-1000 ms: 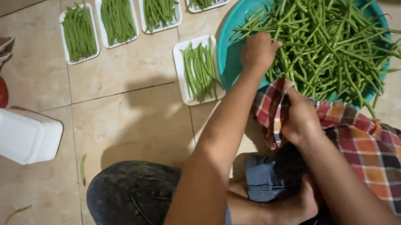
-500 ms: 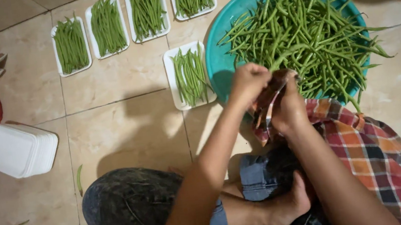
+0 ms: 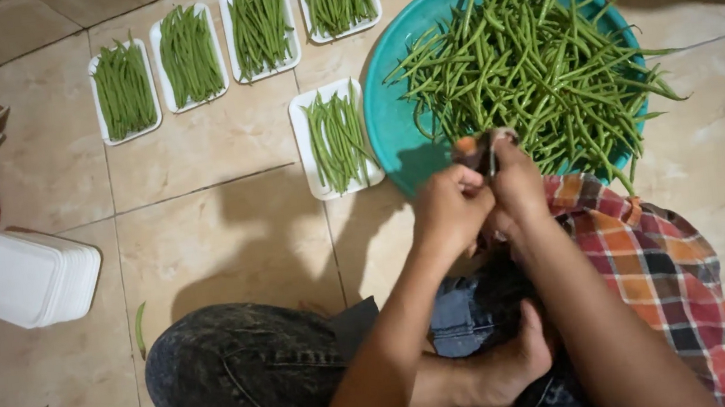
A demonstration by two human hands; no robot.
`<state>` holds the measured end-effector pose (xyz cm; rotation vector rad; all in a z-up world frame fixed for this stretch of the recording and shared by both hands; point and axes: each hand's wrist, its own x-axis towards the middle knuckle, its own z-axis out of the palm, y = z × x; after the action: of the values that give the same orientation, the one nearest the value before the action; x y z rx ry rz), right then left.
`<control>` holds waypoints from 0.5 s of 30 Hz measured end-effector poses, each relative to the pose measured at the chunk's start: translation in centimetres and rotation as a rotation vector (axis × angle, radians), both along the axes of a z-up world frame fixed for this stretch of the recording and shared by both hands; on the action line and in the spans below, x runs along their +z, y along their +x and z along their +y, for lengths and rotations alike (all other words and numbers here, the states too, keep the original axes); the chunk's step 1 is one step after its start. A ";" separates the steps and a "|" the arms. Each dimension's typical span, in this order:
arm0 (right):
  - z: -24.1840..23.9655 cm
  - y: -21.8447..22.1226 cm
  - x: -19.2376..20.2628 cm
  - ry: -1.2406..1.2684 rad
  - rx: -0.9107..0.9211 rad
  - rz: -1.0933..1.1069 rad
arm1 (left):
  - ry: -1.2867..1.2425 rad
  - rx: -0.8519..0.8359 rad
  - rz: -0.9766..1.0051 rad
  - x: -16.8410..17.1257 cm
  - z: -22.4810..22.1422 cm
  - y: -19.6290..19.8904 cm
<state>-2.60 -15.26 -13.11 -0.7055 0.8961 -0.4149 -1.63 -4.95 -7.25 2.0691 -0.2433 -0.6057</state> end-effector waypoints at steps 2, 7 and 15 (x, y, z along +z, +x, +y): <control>-1.9 -0.2 -1.5 -0.021 -0.024 0.012 | -0.020 -0.021 -0.022 -0.5 0.0 -0.9; -3.5 -0.3 -0.4 -0.010 -0.098 0.018 | -0.017 -0.070 -0.028 1.1 0.2 -2.1; -5.4 -0.9 4.9 0.311 -0.198 -0.130 | -0.089 -0.166 0.090 2.3 1.8 -3.7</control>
<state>-3.51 -20.65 -8.20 -0.3024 0.8858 -0.4782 -5.35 -3.19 -4.92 1.9434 -0.3854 -0.7733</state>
